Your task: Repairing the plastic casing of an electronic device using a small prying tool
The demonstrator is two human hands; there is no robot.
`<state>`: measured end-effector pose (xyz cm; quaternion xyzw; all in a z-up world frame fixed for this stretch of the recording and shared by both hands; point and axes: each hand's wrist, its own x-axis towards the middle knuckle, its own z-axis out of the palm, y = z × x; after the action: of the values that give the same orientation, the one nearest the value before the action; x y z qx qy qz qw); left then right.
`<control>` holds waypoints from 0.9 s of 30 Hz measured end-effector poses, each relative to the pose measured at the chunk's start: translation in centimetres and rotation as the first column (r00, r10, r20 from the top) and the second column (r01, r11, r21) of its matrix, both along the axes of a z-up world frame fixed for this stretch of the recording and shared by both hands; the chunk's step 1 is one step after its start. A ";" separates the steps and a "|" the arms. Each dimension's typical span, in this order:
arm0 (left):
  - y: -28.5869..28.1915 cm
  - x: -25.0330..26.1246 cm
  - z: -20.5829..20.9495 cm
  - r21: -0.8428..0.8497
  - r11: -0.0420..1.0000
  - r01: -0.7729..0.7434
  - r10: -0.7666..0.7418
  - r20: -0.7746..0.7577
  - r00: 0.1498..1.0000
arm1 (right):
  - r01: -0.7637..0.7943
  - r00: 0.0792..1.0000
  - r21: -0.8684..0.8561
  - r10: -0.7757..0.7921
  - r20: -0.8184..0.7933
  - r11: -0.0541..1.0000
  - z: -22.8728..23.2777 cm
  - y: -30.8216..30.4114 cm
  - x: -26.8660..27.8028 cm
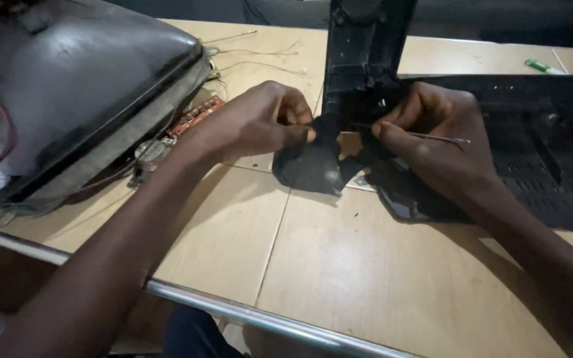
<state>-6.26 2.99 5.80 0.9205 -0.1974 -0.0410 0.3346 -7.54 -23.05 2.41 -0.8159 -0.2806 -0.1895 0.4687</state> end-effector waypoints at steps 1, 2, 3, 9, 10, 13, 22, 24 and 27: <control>0.3 -0.3 0.2 -0.020 1.000 0.007 -0.009 -0.066 0.998 | -0.079 0.997 0.027 0.078 0.029 0.997 0.1 0.1 0.0; 0.2 -0.2 0.1 -0.022 1.000 0.004 -0.006 -0.069 0.998 | -0.082 0.996 0.025 0.081 0.025 0.996 0.1 -0.1 0.0; 0.3 -0.2 0.0 -0.116 0.992 0.053 -0.066 -0.110 0.992 | -0.030 0.999 0.012 0.030 0.022 0.999 0.0 0.0 0.1; -1.6 2.2 -4.6 -0.365 0.931 0.012 0.110 0.312 0.944 | -0.015 1.000 0.001 0.015 -0.001 1.000 0.5 0.1 -0.5; -2.1 2.2 -5.0 -0.458 0.887 0.054 0.161 0.417 0.895 | -0.012 1.000 -0.008 0.012 0.001 1.000 0.6 0.1 -0.6; -2.7 4.8 -7.0 -0.554 0.832 -0.002 0.209 0.310 0.928 | -0.055 0.997 -0.027 0.056 0.056 0.998 0.2 -0.3 -0.1; -3.1 4.5 -4.7 -0.343 0.912 0.227 -0.086 0.380 0.921 | 0.027 0.955 -0.223 0.041 0.295 0.975 1.2 0.2 -0.8; -3.2 5.4 -5.6 -0.384 0.898 0.213 -0.064 0.366 0.928 | 0.070 0.953 -0.214 -0.002 0.303 0.974 1.3 0.4 -1.3; -3.0 5.9 -5.5 -0.368 0.909 0.197 -0.033 0.407 0.913 | 0.152 0.946 -0.257 -0.066 0.316 0.954 1.6 0.9 -1.2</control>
<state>-0.35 -0.01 0.34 0.8080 -0.3193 0.1651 0.4668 -8.69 -22.20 3.99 -0.8490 -0.3270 -0.2975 0.2895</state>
